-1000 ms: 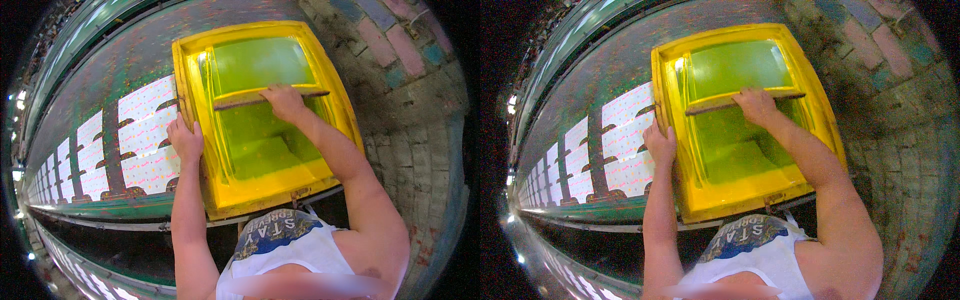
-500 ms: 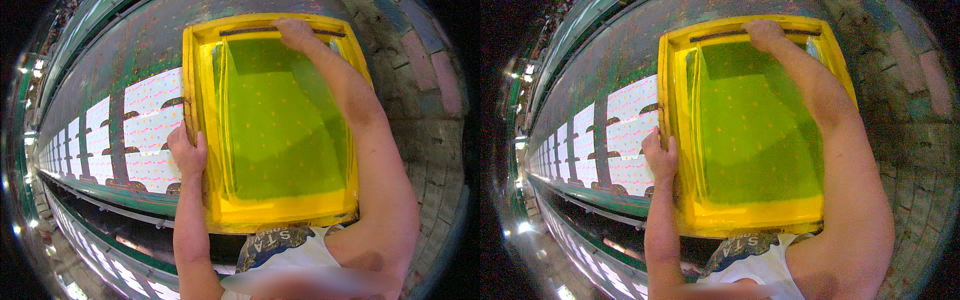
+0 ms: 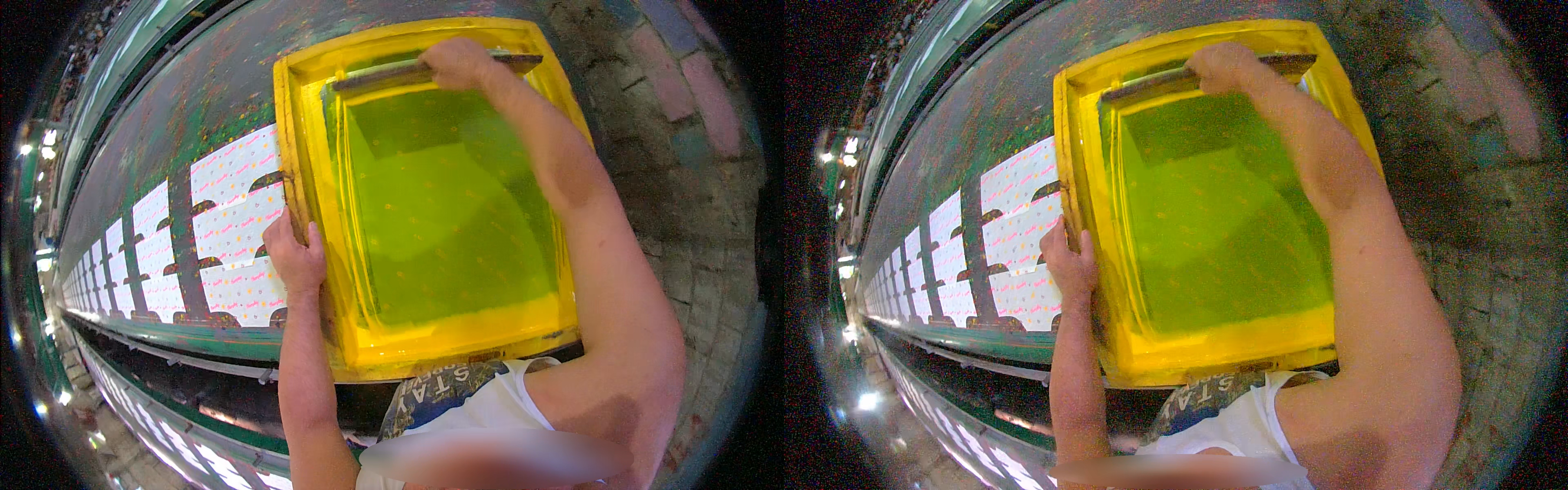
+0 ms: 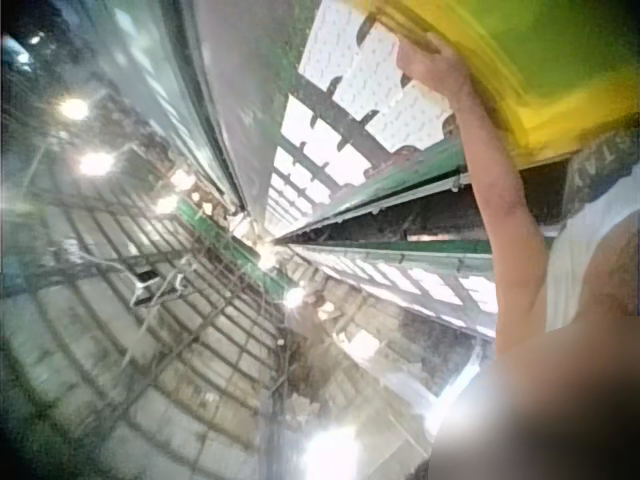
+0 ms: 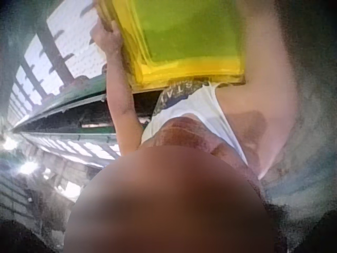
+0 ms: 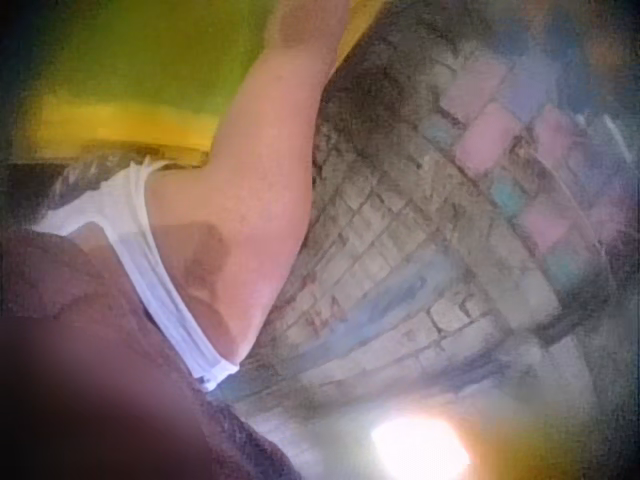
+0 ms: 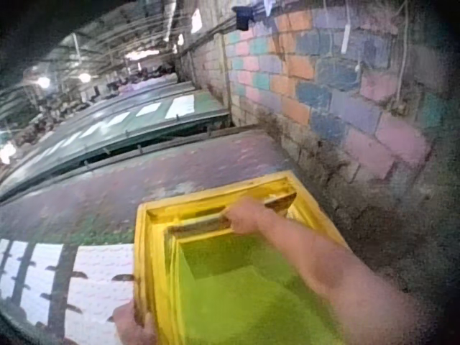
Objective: The person holds a yellow screen printing frame over a conveyor belt and uses a squeegee to spread green ink across the mesh. The person repeatedly pulls the squeegee across the screen to coat the surface with ink.
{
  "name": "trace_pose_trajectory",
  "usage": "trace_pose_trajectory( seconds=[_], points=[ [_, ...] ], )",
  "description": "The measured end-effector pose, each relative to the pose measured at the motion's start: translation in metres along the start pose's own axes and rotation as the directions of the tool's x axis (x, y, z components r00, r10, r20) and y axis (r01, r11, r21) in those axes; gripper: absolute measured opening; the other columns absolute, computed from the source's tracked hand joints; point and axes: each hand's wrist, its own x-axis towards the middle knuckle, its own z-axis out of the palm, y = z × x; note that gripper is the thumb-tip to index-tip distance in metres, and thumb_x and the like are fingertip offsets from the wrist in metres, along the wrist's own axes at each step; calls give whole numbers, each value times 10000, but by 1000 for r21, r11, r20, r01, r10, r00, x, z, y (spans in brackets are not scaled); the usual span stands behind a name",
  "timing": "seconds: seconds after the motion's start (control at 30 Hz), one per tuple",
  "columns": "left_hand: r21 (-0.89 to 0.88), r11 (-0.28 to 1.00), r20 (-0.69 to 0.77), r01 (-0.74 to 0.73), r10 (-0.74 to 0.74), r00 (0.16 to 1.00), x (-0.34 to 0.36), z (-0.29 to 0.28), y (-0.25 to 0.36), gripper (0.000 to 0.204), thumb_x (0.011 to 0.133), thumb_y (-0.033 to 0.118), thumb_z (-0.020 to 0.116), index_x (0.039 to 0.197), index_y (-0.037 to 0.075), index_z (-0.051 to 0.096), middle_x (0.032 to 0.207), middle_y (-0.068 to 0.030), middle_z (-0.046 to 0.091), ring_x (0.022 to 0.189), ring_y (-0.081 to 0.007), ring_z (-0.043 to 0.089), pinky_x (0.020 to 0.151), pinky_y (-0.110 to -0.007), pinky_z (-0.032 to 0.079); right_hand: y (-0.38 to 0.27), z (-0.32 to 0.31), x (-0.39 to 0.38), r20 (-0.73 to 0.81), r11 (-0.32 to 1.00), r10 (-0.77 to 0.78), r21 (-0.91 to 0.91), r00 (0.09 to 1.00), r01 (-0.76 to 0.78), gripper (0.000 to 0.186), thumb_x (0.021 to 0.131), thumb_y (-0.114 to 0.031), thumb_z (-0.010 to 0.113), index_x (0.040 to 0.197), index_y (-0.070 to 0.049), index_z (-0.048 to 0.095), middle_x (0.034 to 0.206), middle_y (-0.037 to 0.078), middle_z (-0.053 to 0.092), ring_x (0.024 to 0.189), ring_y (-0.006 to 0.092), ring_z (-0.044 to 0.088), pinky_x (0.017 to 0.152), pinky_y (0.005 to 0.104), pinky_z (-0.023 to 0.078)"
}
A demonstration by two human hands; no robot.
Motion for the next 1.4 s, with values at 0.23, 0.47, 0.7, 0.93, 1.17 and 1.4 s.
trace_pose_trajectory(
  seconds=[0.23,0.47,0.7,0.93,1.17,1.4],
  points=[
    [-4,999,-50,-44,44,998,-1,7,-8,596,905,170,801,1425,-69,635,1217,-259,697,1205,-453,606,1097,-556,487,-87,5,-134,104,1000,-11,18,995,9,289,854,-110,694,1122,-146,796,1014,175,788,1008,423,772,868,583,621],
    [8,999,-37,-39,39,999,-2,10,-14,587,927,224,780,1418,-68,645,1224,-265,705,1203,-455,618,1100,-553,492,-182,25,-276,106,997,-20,77,994,12,252,858,-182,746,1103,-150,800,1051,141,776,1016,397,780,859,550,638],
    [3,1000,-18,4,-4,1000,-6,7,-14,600,955,274,766,1451,-40,640,1233,-256,710,1229,-446,630,1094,-542,513,-257,57,-379,43,995,-30,93,999,26,270,880,-263,771,1117,-135,771,1053,131,750,987,373,772,841,531,634],
    [63,986,92,155,-160,983,-13,-3,-5,595,1017,390,720,1449,-12,639,1247,-252,710,1168,-446,704,971,-547,588,-285,70,-425,-117,984,-73,152,990,90,548,816,-514,867,1130,-88,724,1077,166,703,1050,401,704,884,535,591],
    [151,961,117,232,-250,961,-32,-10,5,567,1039,429,693,1398,-9,658,1214,-271,728,1123,-460,726,956,-562,593,-258,71,-447,-165,889,-126,418,978,185,548,919,-545,804,1197,-79,728,1182,192,714,1158,426,680,972,548,564],
    [266,869,107,417,-457,883,-44,-11,19,616,1016,534,684,1243,-38,717,1239,-294,738,1136,-493,721,994,-578,576,-111,72,-492,-364,894,113,443,925,65,478,955,-311,814,1342,-44,729,1409,201,686,1356,430,613,1165,530,483]
  ],
)
